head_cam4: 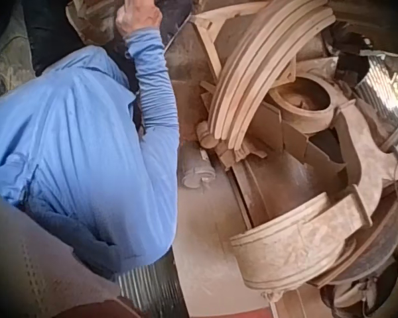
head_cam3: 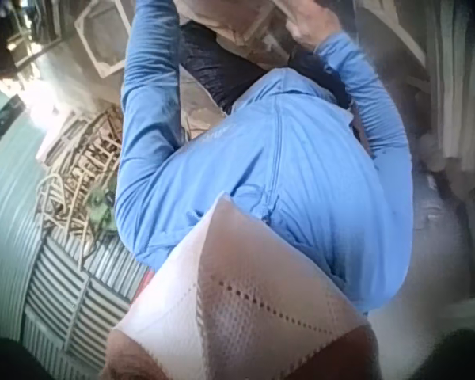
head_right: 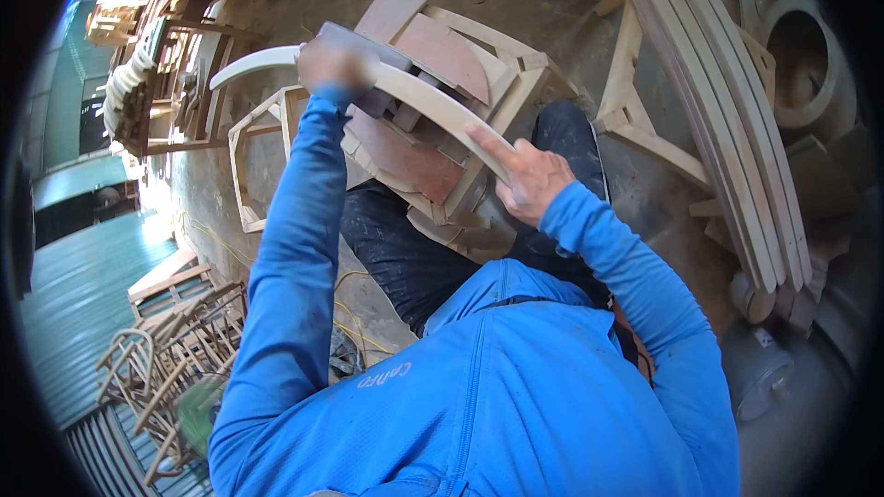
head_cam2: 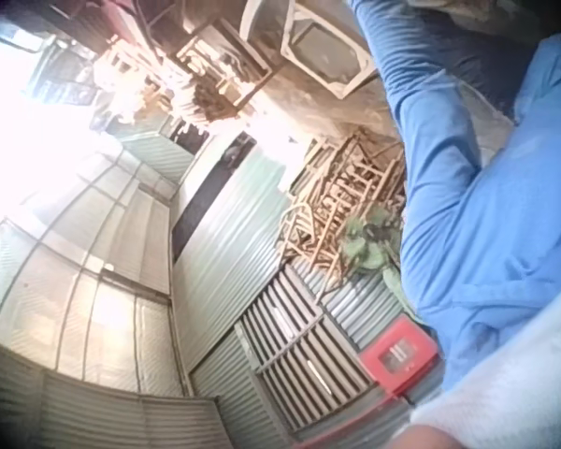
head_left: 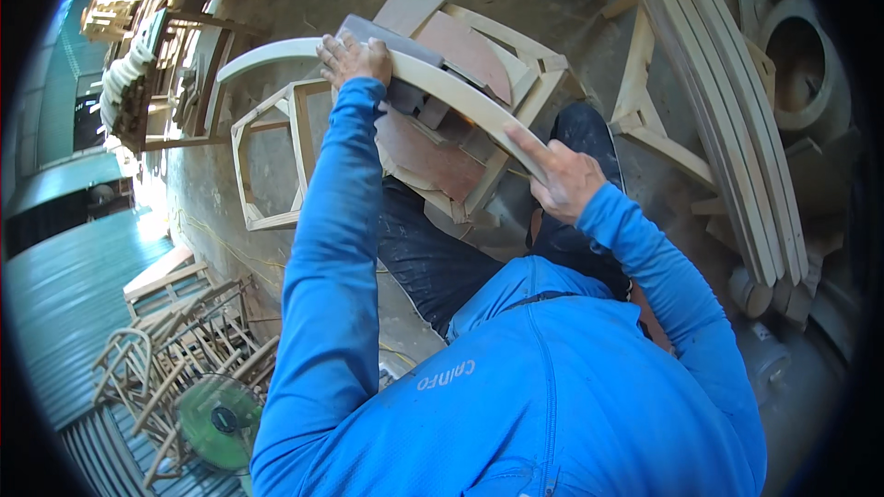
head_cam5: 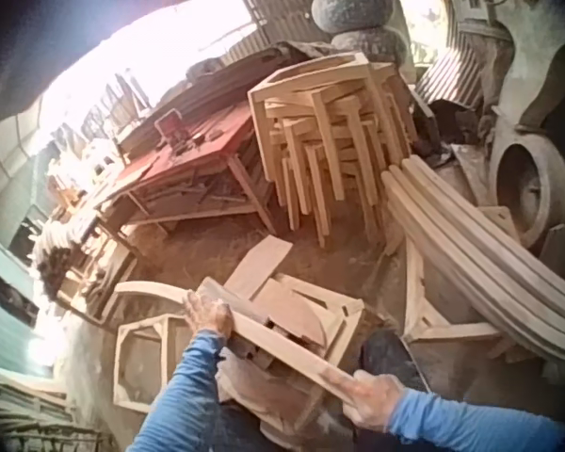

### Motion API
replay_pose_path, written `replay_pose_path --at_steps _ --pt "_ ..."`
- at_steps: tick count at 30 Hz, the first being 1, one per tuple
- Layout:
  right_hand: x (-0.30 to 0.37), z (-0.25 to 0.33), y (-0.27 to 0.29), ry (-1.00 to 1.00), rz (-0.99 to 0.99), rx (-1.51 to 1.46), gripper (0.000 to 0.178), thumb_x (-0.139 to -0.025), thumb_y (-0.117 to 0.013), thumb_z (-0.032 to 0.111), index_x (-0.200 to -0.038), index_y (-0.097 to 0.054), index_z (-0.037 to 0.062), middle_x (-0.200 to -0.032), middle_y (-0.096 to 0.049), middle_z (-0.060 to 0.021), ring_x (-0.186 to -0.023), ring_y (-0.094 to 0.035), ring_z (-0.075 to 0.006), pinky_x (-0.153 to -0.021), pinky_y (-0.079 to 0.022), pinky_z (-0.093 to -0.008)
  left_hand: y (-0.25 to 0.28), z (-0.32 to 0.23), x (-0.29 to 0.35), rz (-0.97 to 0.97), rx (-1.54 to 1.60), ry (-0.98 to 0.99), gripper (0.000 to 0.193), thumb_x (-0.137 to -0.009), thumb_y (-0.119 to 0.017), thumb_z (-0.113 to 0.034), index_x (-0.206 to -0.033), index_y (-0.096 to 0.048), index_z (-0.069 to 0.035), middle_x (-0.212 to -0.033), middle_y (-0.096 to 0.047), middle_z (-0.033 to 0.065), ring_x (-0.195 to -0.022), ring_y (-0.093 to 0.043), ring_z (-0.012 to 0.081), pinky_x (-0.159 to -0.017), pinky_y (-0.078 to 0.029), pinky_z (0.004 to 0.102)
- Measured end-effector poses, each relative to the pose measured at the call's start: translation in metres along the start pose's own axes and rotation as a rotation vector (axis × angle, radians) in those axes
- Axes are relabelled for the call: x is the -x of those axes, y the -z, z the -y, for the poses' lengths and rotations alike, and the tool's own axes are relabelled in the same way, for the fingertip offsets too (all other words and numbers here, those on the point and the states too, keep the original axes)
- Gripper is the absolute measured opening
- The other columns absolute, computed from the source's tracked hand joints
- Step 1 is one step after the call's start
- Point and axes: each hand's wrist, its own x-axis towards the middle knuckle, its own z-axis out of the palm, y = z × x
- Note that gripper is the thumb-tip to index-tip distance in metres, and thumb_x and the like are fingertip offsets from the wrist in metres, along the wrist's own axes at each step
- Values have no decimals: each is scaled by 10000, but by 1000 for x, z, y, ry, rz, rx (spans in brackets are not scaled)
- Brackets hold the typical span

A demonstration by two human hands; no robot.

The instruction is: Sand curved wooden furniture components using a stationary electric sander.

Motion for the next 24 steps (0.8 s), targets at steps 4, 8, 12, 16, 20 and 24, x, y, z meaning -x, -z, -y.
replay_pose_path --at_steps 4,8,12,16,20,24 --pt "84 -22 0 -56 5 -17 919 -824 -661 74 -1604 -299 398 -840 -531 -181 -687 -643 -423 -663 -558 -540 -9 -30 87 -66 15 -67 756 -951 -466 -437 -1582 -349 -38 -1676 -191 275 -1575 -79 455 -1233 -132 637" --pt "83 -31 11 -93 -2 41 912 -807 -643 35 -1603 -330 350 -856 -542 -172 -719 -630 -413 -668 -539 -518 -4 -53 89 -88 3 -73 737 -969 -434 -449 -1583 -351 -51 -1673 -195 274 -1568 -92 464 -1241 -134 615" --pt "11 -31 20 -29 -28 68 864 -838 -634 81 -1602 -329 347 -848 -548 -170 -740 -636 -411 -693 -540 -510 1 -33 21 -32 -39 -1 745 -964 -410 -458 -1576 -364 -36 -1669 -208 278 -1561 -120 470 -1249 -135 590" --pt "7 -23 11 -7 15 23 859 -879 -630 110 -1604 -277 407 -945 -620 -206 -775 -662 -426 -744 -557 -544 -3 -13 8 -4 -50 8 742 -967 -398 -459 -1575 -367 -34 -1668 -210 279 -1560 -125 471 -1249 -122 595" --pt "83 -29 8 -90 30 -14 951 -819 -662 66 -1608 -273 427 -849 -545 -182 -728 -658 -427 -716 -566 -543 -6 -37 86 -71 -29 -78 747 -968 -427 -469 -1572 -371 -32 -1664 -221 281 -1559 -130 469 -1248 -120 599" --pt "76 -26 6 -110 -31 -2 952 -801 -663 71 -1604 -294 426 -825 -518 -170 -710 -650 -422 -701 -559 -542 -4 -47 73 -84 -28 -95 737 -967 -435 -455 -1568 -378 -34 -1662 -225 283 -1554 -141 476 -1244 -138 603"
